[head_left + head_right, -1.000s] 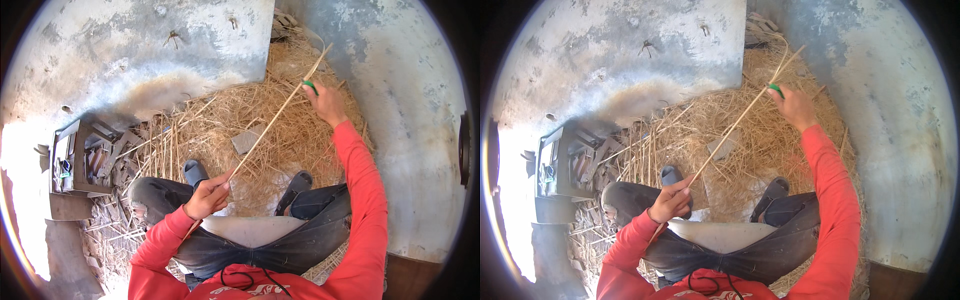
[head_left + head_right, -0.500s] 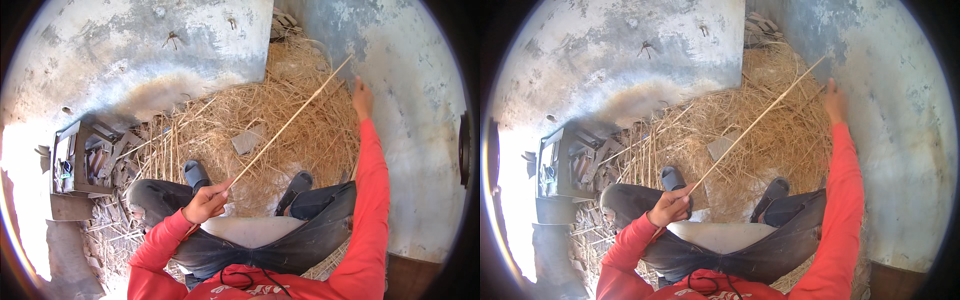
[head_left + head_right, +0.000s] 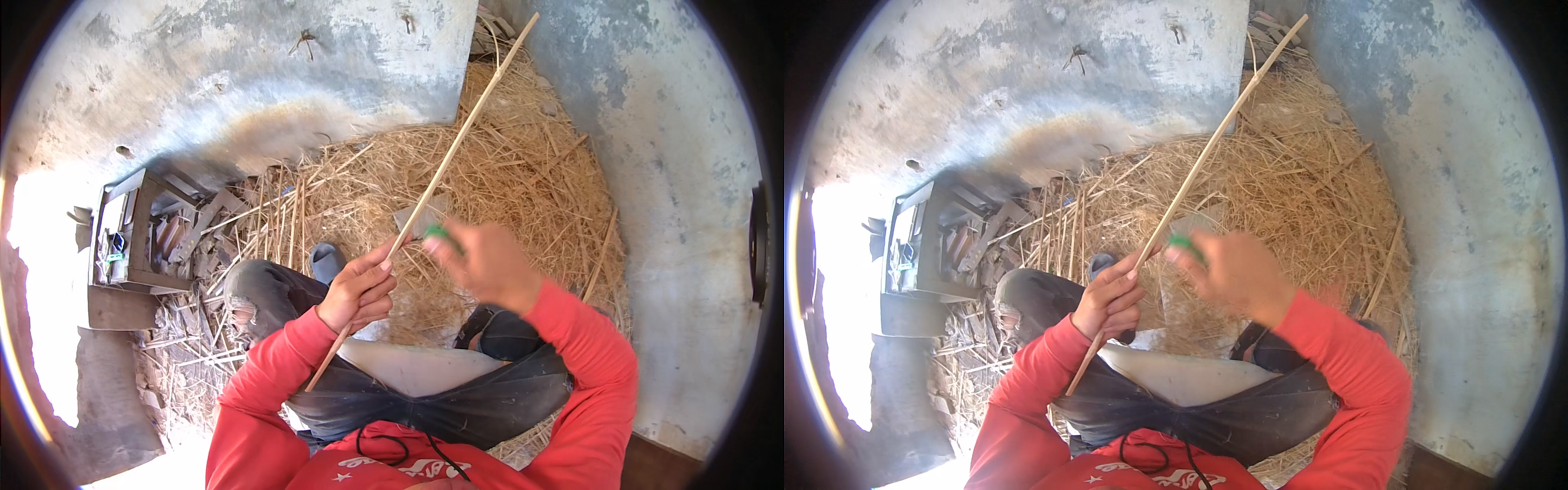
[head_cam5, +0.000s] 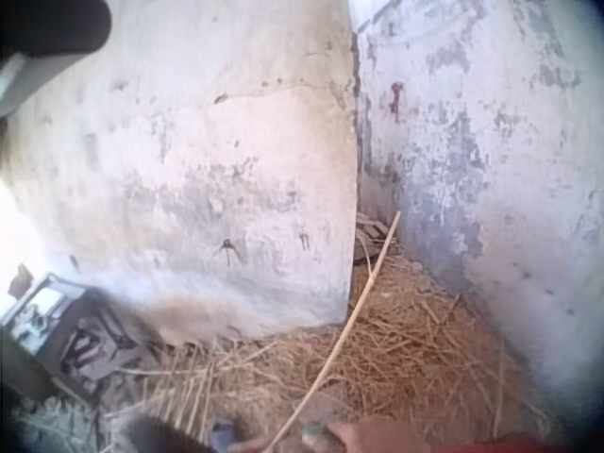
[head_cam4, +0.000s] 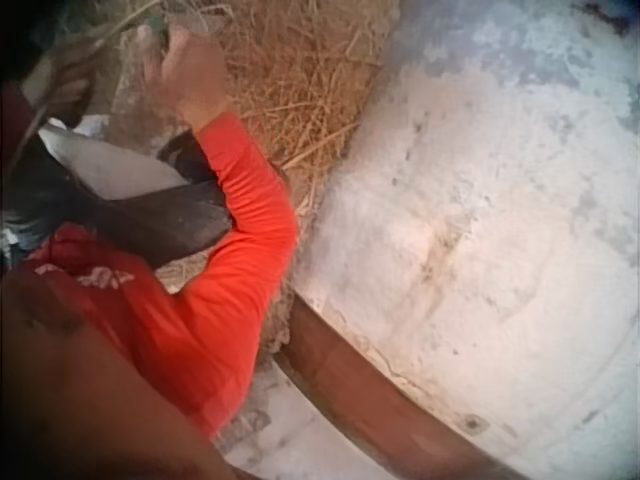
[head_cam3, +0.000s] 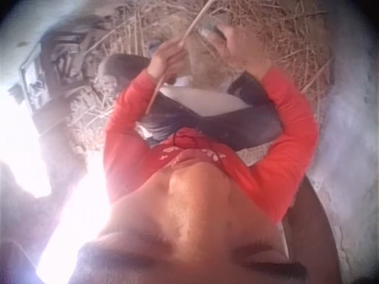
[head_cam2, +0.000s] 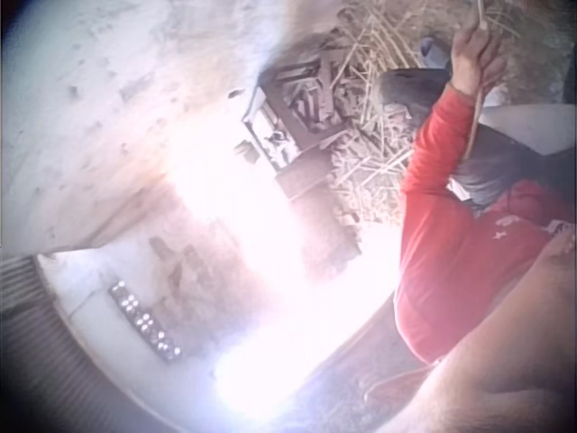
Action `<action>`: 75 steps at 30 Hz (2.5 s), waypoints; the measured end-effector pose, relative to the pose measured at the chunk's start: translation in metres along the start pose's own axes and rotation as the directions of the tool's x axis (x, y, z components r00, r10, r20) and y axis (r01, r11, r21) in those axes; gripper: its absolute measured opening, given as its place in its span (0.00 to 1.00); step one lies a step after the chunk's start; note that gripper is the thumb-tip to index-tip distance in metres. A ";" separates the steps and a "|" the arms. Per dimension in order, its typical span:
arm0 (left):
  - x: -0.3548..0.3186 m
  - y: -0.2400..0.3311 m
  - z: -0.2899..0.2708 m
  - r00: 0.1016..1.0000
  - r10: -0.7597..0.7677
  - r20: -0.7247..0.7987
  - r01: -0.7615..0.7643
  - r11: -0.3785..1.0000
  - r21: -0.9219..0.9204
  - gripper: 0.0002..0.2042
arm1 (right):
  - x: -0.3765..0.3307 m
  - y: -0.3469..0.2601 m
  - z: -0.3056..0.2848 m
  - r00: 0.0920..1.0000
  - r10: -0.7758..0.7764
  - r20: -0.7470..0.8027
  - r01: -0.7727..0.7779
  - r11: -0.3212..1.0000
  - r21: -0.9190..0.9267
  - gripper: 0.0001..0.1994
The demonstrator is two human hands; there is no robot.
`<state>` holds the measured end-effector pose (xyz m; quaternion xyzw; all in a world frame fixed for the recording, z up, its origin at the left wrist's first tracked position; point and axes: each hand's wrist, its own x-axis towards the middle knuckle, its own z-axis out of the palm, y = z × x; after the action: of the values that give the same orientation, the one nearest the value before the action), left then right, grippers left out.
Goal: The person uses a small green knife to shave thin strips from a long wooden stick while sitting on the floor.
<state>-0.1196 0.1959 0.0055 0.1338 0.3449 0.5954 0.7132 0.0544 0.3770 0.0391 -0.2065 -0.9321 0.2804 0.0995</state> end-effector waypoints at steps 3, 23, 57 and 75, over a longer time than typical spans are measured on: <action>0.003 -0.001 0.003 0.999 -0.008 -0.041 0.007 1.000 -0.015 0.25 | -0.001 -0.002 0.029 0.998 -0.047 0.049 0.049 0.998 -0.049 0.29; 0.004 -0.004 -0.009 0.996 0.067 -0.055 -0.061 0.993 0.105 0.27 | 0.027 0.015 0.033 0.991 -0.072 -0.116 0.070 0.997 -0.026 0.26; -0.005 -0.016 -0.017 0.999 -0.013 -0.038 0.017 0.993 0.118 0.26 | 0.017 0.033 0.021 0.984 0.062 -0.165 -0.054 0.997 0.050 0.29; -0.005 -0.014 -0.020 0.999 0.016 -0.045 -0.009 0.988 0.154 0.27 | 0.009 0.031 0.039 0.981 -0.181 -0.065 0.161 0.958 -0.237 0.32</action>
<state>-0.1222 0.1830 -0.0154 0.1770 0.4052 0.5744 0.6889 0.0450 0.3855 -0.0101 -0.1471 -0.9676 0.1514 0.1387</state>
